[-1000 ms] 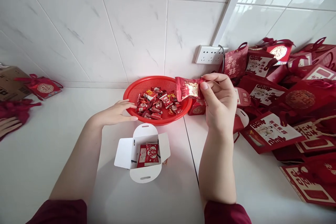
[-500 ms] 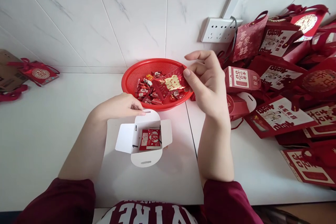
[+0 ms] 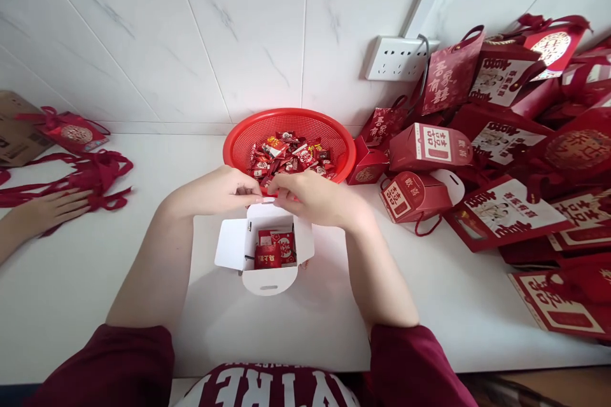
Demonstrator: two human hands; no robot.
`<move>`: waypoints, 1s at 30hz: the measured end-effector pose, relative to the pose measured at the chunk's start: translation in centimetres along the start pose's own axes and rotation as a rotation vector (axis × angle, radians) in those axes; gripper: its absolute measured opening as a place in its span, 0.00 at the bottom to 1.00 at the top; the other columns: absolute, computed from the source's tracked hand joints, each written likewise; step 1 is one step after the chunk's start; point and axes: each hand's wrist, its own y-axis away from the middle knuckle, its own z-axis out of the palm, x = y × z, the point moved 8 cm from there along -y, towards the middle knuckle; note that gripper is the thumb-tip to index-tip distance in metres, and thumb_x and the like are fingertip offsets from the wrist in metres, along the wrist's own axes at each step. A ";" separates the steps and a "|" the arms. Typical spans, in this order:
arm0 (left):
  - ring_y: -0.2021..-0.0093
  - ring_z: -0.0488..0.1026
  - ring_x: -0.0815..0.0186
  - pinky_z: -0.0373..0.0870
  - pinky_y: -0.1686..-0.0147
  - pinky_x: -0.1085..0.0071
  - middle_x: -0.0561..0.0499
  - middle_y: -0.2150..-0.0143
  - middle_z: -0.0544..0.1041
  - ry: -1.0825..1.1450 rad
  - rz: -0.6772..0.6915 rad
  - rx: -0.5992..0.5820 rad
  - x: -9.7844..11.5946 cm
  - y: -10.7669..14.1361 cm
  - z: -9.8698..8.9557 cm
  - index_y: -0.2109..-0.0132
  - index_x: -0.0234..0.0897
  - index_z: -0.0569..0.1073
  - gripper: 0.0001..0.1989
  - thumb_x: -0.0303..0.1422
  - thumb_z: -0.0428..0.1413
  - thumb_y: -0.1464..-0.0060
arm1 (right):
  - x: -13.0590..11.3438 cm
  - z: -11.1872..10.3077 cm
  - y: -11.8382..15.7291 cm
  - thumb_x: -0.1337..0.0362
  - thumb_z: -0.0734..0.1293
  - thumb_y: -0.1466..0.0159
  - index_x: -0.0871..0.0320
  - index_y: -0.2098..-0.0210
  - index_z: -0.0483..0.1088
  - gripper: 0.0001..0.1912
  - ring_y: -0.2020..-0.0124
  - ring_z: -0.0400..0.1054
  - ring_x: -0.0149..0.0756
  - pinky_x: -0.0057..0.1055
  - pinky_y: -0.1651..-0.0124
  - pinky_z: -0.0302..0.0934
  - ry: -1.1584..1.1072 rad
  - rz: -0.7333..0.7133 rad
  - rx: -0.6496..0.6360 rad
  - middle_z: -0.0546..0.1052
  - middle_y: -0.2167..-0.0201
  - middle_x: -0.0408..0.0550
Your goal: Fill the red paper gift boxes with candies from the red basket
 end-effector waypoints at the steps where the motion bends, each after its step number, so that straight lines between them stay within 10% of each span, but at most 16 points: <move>1: 0.78 0.61 0.72 0.53 0.79 0.73 0.55 0.77 0.70 0.000 0.010 0.014 0.4 0.1 -0.2 0.74 0.38 0.73 0.10 0.33 0.53 0.46 | 0.0 -0.7 0.5 0.64 0.60 0.31 0.56 0.53 0.71 0.10 0.62 0.73 0.35 0.31 0.60 0.64 0.005 0.008 0.025 0.79 0.61 0.46; 13: 0.70 0.73 0.69 0.65 0.71 0.73 0.54 0.69 0.79 0.080 0.066 0.237 1.1 0.9 -1.9 0.65 0.40 0.77 0.12 0.40 0.54 0.40 | 1.1 -3.8 4.5 0.61 0.63 0.31 0.54 0.54 0.71 0.09 0.58 0.73 0.35 0.33 0.56 0.68 0.030 0.105 0.276 0.78 0.55 0.44; 25: 0.59 0.76 0.68 0.71 0.61 0.74 0.53 0.57 0.80 0.116 0.127 0.541 2.7 3.3 -5.1 0.59 0.41 0.78 0.07 0.35 0.56 0.40 | 5.9 1.2 9.4 0.55 0.60 0.29 0.53 0.48 0.65 0.13 0.56 0.70 0.39 0.39 0.54 0.66 -0.220 0.139 0.827 0.72 0.56 0.49; 30: 0.58 0.77 0.67 0.70 0.58 0.72 0.53 0.58 0.80 0.141 -0.051 0.746 -1.4 5.3 -4.5 0.59 0.41 0.76 0.09 0.39 0.56 0.40 | 6.9 4.1 9.8 0.54 0.58 0.29 0.52 0.42 0.60 0.18 0.51 0.68 0.43 0.46 0.51 0.65 -0.351 0.066 0.869 0.69 0.49 0.53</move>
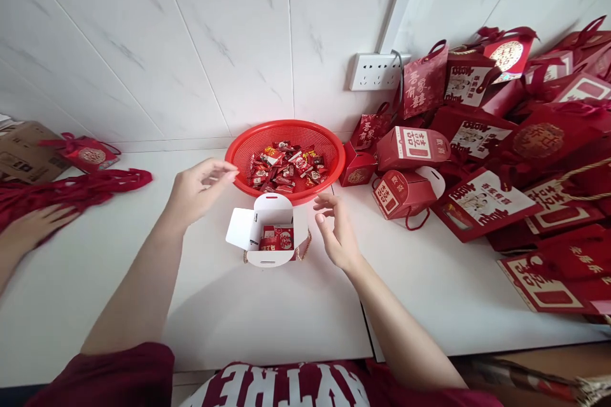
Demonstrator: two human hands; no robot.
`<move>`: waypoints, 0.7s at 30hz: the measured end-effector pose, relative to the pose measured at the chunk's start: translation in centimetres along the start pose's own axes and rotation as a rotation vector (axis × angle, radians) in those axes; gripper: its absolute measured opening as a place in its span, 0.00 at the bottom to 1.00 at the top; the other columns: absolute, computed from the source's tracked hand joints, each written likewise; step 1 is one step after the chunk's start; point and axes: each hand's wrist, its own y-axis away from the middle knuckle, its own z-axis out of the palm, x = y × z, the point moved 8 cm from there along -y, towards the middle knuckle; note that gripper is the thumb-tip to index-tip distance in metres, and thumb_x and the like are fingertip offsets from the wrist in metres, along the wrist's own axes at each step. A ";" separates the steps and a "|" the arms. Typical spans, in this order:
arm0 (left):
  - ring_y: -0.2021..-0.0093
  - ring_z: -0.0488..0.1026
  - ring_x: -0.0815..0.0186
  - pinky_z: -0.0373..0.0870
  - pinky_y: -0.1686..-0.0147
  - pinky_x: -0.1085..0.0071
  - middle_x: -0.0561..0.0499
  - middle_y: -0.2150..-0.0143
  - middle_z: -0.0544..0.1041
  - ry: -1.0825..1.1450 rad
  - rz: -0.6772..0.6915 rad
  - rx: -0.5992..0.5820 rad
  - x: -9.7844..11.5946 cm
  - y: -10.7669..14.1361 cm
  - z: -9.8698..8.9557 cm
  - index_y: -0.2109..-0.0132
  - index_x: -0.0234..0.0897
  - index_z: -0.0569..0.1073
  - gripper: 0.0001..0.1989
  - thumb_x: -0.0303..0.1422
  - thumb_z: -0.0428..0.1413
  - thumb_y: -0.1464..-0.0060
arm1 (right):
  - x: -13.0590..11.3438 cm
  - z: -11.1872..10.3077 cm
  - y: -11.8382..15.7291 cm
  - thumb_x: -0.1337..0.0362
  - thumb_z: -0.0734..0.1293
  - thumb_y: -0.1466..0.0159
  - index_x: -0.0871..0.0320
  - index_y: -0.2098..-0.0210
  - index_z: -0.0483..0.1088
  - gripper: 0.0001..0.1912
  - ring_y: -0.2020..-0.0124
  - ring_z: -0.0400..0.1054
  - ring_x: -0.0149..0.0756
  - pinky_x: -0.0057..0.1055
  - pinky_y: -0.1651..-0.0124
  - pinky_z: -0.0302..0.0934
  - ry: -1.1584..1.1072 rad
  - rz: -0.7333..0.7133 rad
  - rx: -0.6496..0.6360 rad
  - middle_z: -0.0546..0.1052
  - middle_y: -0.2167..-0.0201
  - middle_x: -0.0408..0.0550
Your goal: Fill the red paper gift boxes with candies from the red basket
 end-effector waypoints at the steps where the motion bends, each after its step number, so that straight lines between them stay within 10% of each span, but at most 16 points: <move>1: 0.60 0.77 0.67 0.70 0.58 0.71 0.53 0.61 0.81 -0.015 -0.046 0.051 -1.4 0.8 -0.3 0.61 0.39 0.76 0.11 0.41 0.54 0.39 | 0.1 0.2 0.3 0.53 0.58 0.29 0.52 0.41 0.59 0.19 0.50 0.68 0.44 0.47 0.50 0.65 -0.024 -0.011 -0.004 0.68 0.46 0.54; 4: 0.65 0.77 0.64 0.70 0.60 0.68 0.50 0.70 0.79 -0.002 -0.074 0.048 -4.9 3.8 0.7 0.73 0.36 0.72 0.24 0.46 0.45 0.35 | -0.3 0.9 1.0 0.52 0.57 0.29 0.51 0.38 0.56 0.22 0.44 0.65 0.47 0.51 0.45 0.63 -0.052 -0.072 -0.060 0.65 0.41 0.56; 11: 0.39 0.67 0.48 0.65 0.42 0.51 0.37 0.39 0.70 0.164 0.407 -0.027 -3.2 9.1 4.8 0.40 0.36 0.68 0.38 0.61 0.40 0.41 | -1.9 3.4 2.1 0.45 0.61 0.33 0.53 0.29 0.40 0.41 0.32 0.52 0.53 0.55 0.33 0.51 -0.069 -0.190 -0.308 0.48 0.29 0.58; 21: 0.40 0.67 0.52 0.66 0.43 0.52 0.45 0.45 0.76 0.014 0.436 -0.091 -2.4 10.8 8.3 0.50 0.40 0.73 0.13 0.35 0.52 0.41 | -0.8 5.8 3.3 0.58 0.62 0.30 0.49 0.32 0.46 0.31 0.35 0.58 0.46 0.51 0.35 0.57 0.040 -0.029 -0.342 0.65 0.37 0.55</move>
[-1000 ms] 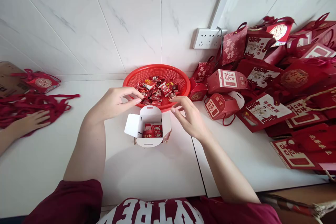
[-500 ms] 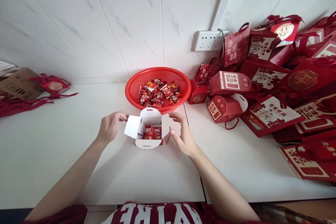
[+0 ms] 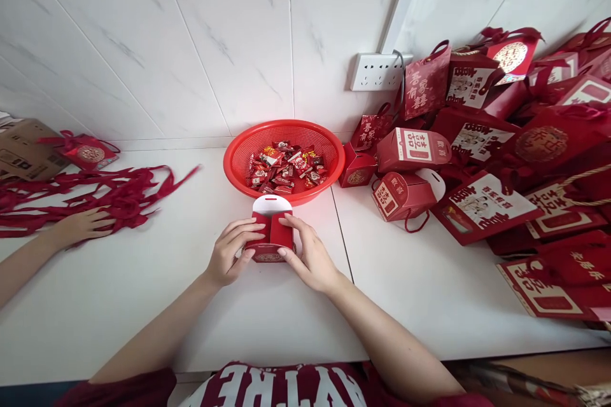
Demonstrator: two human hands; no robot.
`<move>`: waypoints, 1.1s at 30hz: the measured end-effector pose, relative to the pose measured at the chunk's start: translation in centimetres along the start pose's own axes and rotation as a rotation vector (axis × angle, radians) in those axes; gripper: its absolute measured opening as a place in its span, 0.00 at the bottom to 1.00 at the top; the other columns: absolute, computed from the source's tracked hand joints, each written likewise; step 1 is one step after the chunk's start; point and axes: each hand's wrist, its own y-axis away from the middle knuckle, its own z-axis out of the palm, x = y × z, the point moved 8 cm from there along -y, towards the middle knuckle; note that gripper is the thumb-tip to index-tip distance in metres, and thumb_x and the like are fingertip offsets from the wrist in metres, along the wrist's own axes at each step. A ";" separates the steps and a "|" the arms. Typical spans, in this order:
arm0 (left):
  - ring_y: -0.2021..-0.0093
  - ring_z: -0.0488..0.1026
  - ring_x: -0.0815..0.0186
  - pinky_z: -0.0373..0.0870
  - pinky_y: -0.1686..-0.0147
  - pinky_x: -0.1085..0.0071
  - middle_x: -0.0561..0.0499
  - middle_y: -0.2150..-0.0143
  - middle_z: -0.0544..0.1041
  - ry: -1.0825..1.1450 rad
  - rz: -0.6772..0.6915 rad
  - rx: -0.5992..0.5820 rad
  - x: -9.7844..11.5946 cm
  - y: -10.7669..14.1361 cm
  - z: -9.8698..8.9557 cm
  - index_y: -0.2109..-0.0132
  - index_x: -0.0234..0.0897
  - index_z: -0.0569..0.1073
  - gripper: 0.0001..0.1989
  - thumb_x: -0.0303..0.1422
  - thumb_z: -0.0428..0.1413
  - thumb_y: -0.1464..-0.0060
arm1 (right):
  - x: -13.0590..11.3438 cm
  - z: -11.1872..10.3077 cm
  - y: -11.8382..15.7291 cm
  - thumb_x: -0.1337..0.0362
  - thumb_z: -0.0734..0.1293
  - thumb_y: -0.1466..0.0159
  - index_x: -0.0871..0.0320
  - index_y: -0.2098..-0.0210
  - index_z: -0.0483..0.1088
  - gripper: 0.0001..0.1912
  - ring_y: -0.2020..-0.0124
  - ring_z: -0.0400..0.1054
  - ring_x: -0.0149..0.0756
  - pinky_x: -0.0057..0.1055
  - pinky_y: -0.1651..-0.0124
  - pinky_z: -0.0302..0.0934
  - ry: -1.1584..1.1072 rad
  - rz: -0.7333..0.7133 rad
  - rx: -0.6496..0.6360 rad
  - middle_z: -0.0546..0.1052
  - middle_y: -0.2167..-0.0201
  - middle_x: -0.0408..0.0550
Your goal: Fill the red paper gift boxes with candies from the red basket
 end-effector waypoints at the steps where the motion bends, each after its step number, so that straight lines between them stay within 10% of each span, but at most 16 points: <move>1: 0.41 0.68 0.53 0.67 0.43 0.52 0.45 0.46 0.76 0.011 -0.019 0.018 -0.2 0.0 0.0 0.50 0.40 0.73 0.12 0.32 0.52 0.40 | 0.2 0.0 0.0 0.59 0.61 0.29 0.49 0.33 0.48 0.28 0.37 0.60 0.45 0.50 0.37 0.58 -0.020 0.033 0.036 0.66 0.39 0.55; 12: 0.31 0.55 0.49 0.61 0.37 0.46 0.38 0.31 0.56 0.229 -0.162 0.121 -1.0 0.4 0.7 0.35 0.40 0.59 0.25 0.33 0.49 0.38 | 0.5 0.7 -1.0 0.63 0.61 0.33 0.49 0.32 0.48 0.31 0.30 0.47 0.45 0.50 0.31 0.49 -0.200 0.063 0.178 0.49 0.30 0.53; 22: 0.27 0.41 0.46 0.45 0.31 0.42 0.40 0.26 0.43 0.263 -0.078 0.063 -0.7 0.7 1.0 0.29 0.39 0.48 0.33 0.36 0.47 0.37 | -0.7 0.1 -0.9 0.66 0.63 0.37 0.46 0.29 0.40 0.41 0.38 0.56 0.46 0.49 0.38 0.58 -0.140 -0.019 0.118 0.55 0.35 0.53; 28: 0.28 0.48 0.48 0.52 0.32 0.45 0.39 0.26 0.45 0.370 -0.113 0.014 -0.9 0.9 1.5 0.28 0.39 0.42 0.35 0.37 0.46 0.37 | 0.0 -0.1 -0.8 0.63 0.63 0.33 0.46 0.42 0.66 0.20 0.42 0.60 0.46 0.49 0.42 0.63 -0.050 -0.014 0.078 0.62 0.48 0.53; 33: 0.30 0.51 0.48 0.53 0.33 0.43 0.40 0.30 0.57 0.300 -0.066 0.000 -0.5 0.6 1.1 0.33 0.38 0.57 0.27 0.35 0.46 0.37 | 0.9 0.1 -0.8 0.59 0.61 0.30 0.50 0.50 0.73 0.13 0.39 0.59 0.48 0.46 0.45 0.66 -0.051 0.010 0.018 0.61 0.41 0.54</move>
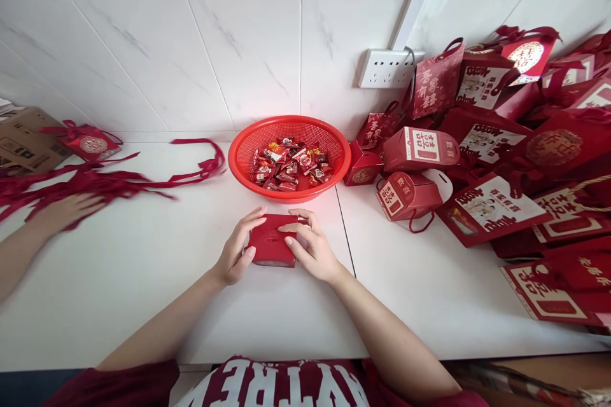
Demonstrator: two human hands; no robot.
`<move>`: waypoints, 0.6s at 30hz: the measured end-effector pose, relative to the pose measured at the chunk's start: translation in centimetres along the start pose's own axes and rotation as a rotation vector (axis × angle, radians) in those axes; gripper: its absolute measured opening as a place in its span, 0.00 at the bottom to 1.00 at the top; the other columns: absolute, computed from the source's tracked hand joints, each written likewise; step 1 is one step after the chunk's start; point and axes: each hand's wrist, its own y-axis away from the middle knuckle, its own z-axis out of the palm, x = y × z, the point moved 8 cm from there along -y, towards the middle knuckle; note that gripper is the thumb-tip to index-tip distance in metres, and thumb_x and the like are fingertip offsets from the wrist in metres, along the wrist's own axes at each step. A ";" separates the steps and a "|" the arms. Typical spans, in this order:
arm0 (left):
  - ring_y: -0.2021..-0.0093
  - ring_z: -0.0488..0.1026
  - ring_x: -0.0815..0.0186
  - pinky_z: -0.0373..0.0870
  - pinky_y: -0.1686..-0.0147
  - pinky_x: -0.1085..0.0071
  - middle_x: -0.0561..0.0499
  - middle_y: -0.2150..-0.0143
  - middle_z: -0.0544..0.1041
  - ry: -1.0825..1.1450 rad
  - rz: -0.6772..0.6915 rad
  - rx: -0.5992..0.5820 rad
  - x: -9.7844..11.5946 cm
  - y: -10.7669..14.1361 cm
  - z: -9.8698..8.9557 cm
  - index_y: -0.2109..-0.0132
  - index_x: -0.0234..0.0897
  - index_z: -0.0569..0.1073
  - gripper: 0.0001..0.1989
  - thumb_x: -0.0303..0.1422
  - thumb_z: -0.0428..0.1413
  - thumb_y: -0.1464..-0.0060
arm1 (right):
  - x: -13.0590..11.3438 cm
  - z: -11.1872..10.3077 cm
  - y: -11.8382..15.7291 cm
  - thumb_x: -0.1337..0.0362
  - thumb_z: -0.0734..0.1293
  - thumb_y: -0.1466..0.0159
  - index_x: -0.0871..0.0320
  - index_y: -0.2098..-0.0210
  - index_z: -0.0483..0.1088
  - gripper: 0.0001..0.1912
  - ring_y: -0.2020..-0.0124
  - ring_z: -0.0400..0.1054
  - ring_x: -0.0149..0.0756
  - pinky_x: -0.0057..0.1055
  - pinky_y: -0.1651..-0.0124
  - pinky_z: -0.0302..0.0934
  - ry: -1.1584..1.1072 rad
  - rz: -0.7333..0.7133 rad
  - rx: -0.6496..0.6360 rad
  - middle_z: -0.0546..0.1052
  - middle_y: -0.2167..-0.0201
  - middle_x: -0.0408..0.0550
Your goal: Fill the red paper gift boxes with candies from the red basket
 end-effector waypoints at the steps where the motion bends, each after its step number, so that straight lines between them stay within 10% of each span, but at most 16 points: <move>1: 0.30 0.51 0.48 0.53 0.34 0.42 0.41 0.31 0.58 -0.024 0.008 -0.009 0.1 -0.1 0.0 0.35 0.39 0.61 0.25 0.35 0.45 0.37 | 0.2 0.1 0.0 0.59 0.60 0.30 0.50 0.50 0.73 0.13 0.39 0.59 0.47 0.46 0.45 0.66 -0.007 0.012 -0.003 0.61 0.40 0.54; 18: 0.33 0.56 0.45 0.60 0.37 0.44 0.41 0.32 0.61 -0.234 0.128 -0.130 0.7 -0.4 -0.5 0.40 0.42 0.71 0.26 0.46 0.55 0.43 | 0.5 0.4 -0.2 0.57 0.59 0.29 0.50 0.48 0.72 0.15 0.37 0.59 0.46 0.48 0.38 0.59 -0.053 0.039 -0.062 0.64 0.40 0.54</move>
